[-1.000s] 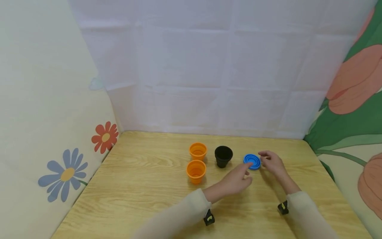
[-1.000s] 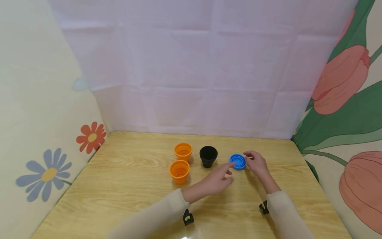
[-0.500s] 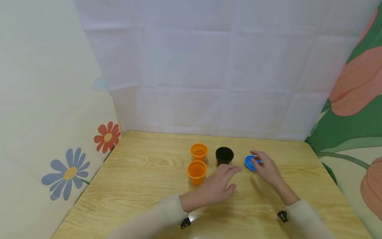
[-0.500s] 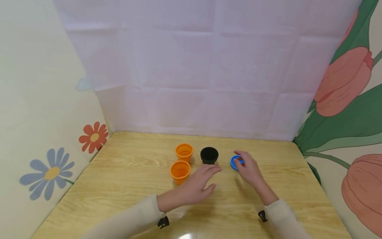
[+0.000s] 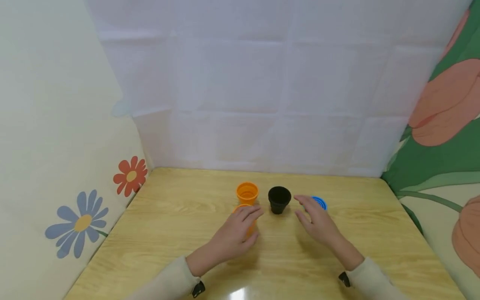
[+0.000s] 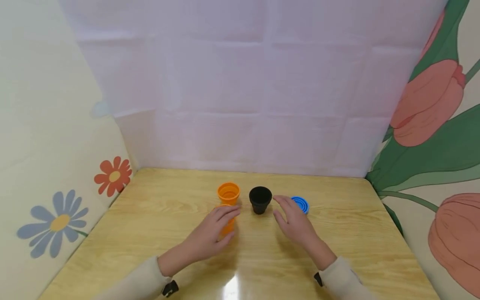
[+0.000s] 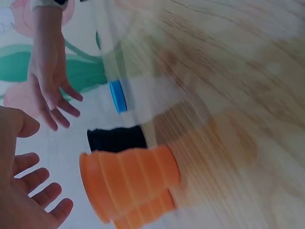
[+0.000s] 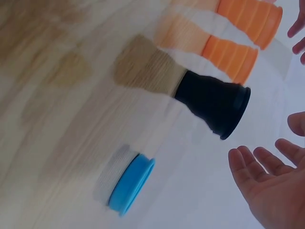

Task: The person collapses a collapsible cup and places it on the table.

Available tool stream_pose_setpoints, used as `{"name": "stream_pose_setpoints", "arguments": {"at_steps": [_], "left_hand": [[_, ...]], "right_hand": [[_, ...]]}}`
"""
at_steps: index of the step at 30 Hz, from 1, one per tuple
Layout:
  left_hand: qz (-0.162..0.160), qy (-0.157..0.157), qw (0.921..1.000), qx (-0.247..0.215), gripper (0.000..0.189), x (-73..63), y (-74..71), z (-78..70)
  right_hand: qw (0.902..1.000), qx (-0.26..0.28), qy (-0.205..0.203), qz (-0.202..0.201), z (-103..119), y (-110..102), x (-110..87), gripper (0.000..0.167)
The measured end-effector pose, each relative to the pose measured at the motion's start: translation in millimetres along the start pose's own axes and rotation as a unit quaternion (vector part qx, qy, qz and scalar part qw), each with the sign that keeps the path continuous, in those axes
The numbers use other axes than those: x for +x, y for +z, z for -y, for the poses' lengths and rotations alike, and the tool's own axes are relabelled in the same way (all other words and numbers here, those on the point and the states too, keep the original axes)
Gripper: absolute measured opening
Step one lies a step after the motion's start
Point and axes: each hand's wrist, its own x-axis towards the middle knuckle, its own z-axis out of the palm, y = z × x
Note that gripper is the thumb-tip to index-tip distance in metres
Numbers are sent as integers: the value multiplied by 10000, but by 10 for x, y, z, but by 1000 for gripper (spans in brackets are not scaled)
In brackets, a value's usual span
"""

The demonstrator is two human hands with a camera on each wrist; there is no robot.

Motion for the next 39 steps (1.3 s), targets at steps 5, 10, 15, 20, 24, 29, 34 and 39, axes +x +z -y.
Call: {"name": "stream_pose_setpoints", "arguments": {"at_steps": [5,10,15,20,24,29,34,39], "left_hand": [[-403,-156,9990,-113,54,-143,-79,126],[-513,-403,9978,-131,61,-271,-97,259],[-517,-561,9970,-106,66,-361,-50,390],[-465,-399,9981,27,67,-386,-10,480],[-306,-335,9988,162,71,-414,14,521],[12,-475,9988,136,75,-419,14,536],[479,-703,9962,167,76,-389,15,539],[819,-788,9935,66,78,-355,34,537]], "right_hand": [[9997,-158,-173,36,150,85,-23,47],[9996,-8,-206,201,283,186,-22,47],[9992,16,-252,310,380,303,-3,47],[9981,6,-229,567,450,438,42,49],[9960,-63,-269,849,499,526,83,51],[9931,-146,-285,1126,543,573,126,56],[9890,-289,-460,1379,551,595,170,58],[9816,-448,-470,1794,542,623,213,60]]}}
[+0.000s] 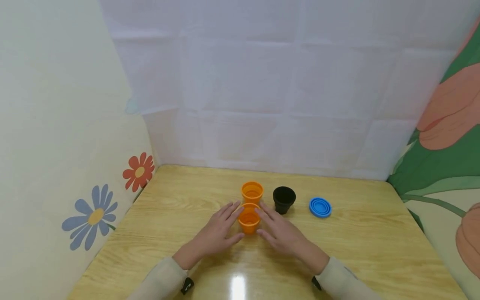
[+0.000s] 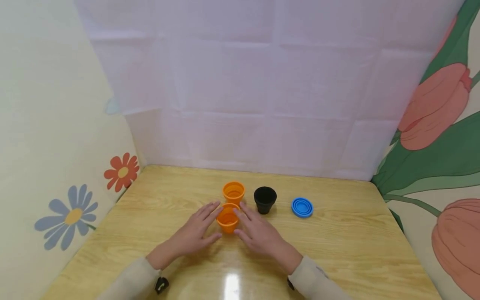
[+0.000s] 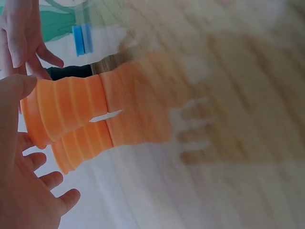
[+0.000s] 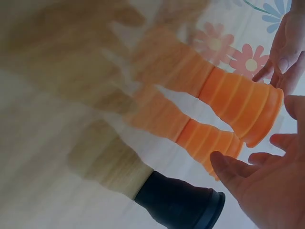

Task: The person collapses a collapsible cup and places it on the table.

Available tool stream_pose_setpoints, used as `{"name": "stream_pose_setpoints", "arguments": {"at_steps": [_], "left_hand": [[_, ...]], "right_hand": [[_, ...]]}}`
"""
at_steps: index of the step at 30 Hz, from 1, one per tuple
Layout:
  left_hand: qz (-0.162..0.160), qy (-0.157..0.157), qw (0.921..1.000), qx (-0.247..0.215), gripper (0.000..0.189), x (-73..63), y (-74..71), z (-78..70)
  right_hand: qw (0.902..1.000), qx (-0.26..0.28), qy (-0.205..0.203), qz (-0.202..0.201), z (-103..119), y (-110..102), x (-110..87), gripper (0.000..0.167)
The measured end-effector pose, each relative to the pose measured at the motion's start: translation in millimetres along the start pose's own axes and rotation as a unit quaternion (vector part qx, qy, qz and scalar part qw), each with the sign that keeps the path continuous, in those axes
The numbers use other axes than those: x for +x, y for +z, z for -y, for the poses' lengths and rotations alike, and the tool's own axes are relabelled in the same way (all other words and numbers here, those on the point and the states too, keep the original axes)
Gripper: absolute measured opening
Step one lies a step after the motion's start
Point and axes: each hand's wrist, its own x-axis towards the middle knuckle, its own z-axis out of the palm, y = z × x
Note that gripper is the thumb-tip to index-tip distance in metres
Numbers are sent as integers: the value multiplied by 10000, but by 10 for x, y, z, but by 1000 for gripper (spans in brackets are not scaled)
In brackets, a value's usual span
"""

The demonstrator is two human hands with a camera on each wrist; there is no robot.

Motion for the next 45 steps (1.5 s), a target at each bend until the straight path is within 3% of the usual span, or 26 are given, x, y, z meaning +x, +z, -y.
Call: {"name": "stream_pose_setpoints", "arguments": {"at_steps": [4,9,15,21,28,34,39,45], "left_hand": [[64,38,10000,20,78,30,16,-2],[-98,142,9998,130,75,89,33,-14],[-347,153,9991,203,70,163,59,-13],[-435,118,9990,-2,65,190,77,5],[-246,-72,9961,-845,59,190,35,-52],[-211,-289,9882,-1492,53,195,14,-123],[-337,-210,9771,-2091,43,226,7,-184],[-516,-181,9641,-2599,33,270,-14,-255]], "right_hand": [[9995,-71,0,312,-5,11,41,61],[9990,-71,55,436,-6,13,96,58],[9995,-87,-76,282,5,-7,146,50],[9996,-134,-230,15,5,-17,150,44],[9970,490,-333,-505,-17,-46,120,38],[9892,1359,-207,-514,-44,-114,56,35],[9822,1829,103,-416,-66,-171,-2,34],[9764,2100,170,-474,-81,-225,-65,34]]}}
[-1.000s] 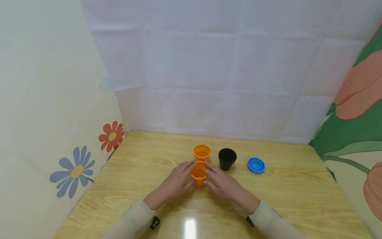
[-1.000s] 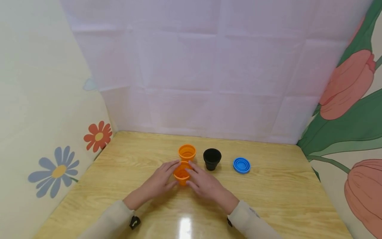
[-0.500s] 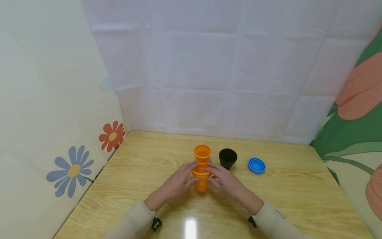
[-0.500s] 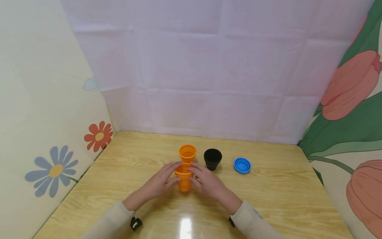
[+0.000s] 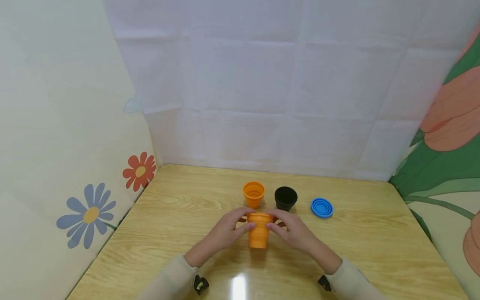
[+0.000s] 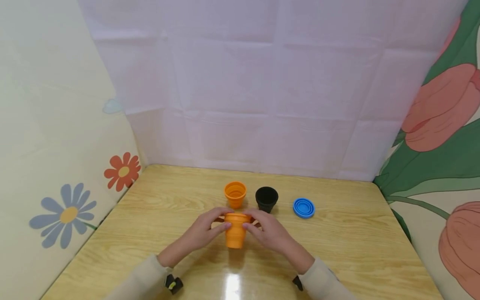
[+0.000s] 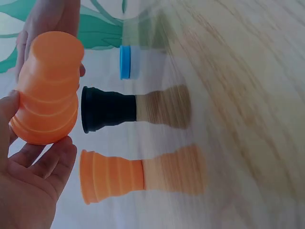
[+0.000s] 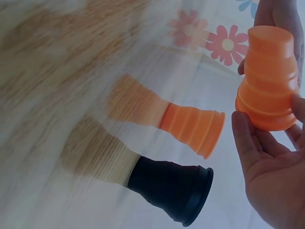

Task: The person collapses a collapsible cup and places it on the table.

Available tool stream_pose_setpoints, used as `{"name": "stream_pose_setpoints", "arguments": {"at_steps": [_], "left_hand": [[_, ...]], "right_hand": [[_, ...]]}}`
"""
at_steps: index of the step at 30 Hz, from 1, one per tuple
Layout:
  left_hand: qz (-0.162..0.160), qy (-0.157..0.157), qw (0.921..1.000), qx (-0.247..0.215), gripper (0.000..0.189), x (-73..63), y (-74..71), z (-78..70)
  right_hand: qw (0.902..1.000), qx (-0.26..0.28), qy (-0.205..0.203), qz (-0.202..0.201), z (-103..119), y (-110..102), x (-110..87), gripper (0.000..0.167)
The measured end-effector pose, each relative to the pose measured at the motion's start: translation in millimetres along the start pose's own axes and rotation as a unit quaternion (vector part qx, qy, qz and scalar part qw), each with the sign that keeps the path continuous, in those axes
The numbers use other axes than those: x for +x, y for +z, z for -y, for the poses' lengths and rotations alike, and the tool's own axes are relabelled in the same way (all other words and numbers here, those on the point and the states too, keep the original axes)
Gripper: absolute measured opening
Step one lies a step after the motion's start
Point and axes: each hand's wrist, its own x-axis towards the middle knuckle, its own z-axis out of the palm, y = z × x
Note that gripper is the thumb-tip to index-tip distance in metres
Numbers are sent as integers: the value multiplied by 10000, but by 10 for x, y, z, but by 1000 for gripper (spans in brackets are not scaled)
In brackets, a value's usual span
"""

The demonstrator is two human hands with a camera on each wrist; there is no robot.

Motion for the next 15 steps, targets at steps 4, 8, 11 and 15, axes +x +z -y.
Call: {"name": "stream_pose_setpoints", "arguments": {"at_steps": [4,8,11,15], "left_hand": [[-73,14,9997,-227,30,18,16,-46],[-60,39,9993,-356,28,32,45,-66],[-17,46,9991,-411,27,42,78,-63],[-3,25,9986,-534,26,62,123,-70]], "right_hand": [[9997,245,65,49,0,-43,-35,36],[9990,424,52,148,-14,-73,-61,37],[9988,469,-13,165,-38,-82,-83,35],[9985,534,-45,117,-70,-97,-116,30]]}}
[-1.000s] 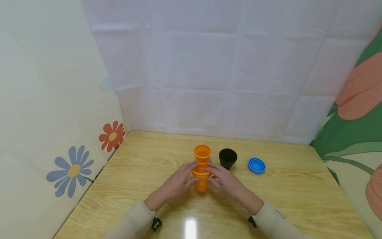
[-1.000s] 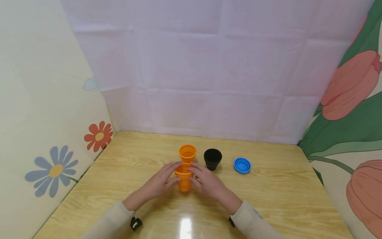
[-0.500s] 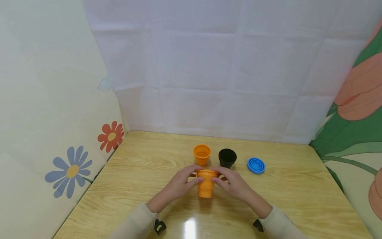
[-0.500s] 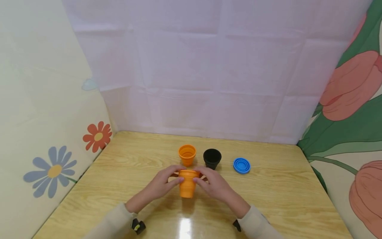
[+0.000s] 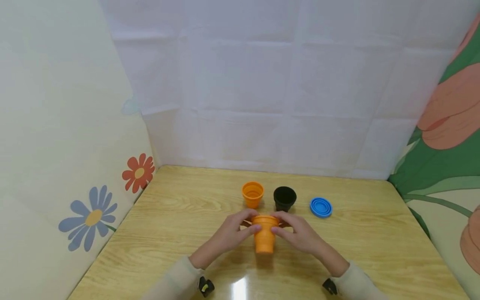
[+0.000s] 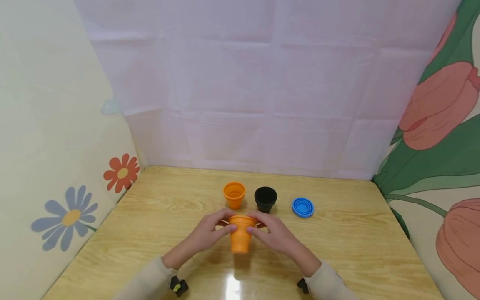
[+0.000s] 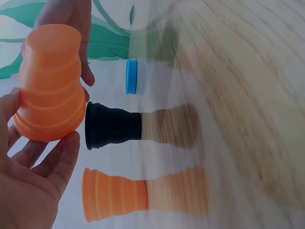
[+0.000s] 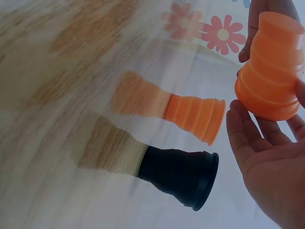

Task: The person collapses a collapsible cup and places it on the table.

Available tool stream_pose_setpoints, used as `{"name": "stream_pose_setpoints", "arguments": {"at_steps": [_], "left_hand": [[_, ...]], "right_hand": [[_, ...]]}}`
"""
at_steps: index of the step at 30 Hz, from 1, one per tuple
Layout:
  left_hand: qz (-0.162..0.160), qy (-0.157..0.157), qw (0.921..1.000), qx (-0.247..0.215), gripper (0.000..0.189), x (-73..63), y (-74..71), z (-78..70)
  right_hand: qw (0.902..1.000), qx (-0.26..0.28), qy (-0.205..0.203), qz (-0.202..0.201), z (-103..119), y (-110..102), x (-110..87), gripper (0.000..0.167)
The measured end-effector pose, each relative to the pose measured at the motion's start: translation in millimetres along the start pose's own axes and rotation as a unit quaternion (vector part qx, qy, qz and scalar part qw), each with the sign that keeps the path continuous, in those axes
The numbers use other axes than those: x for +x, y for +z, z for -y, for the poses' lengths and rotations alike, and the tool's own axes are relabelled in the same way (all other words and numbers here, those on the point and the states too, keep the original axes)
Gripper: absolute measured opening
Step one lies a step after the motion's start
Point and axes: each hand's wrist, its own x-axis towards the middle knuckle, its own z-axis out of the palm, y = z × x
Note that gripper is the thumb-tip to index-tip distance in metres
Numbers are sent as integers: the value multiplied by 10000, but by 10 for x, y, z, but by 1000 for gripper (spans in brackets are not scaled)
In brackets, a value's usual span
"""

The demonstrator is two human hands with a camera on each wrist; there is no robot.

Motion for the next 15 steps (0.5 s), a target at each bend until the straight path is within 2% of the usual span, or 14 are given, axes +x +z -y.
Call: {"name": "stream_pose_setpoints", "arguments": {"at_steps": [7,12,15], "left_hand": [[-69,-88,9996,-250,25,43,81,-36],[-22,-367,9983,-443,23,61,118,-76],[-29,-391,9981,-483,21,62,134,-87]], "right_hand": [[9997,-194,11,-175,-16,-51,-66,25],[9996,-226,-6,-194,-28,-80,-103,23],[9997,-174,-76,-164,-41,-88,-120,21]]}}
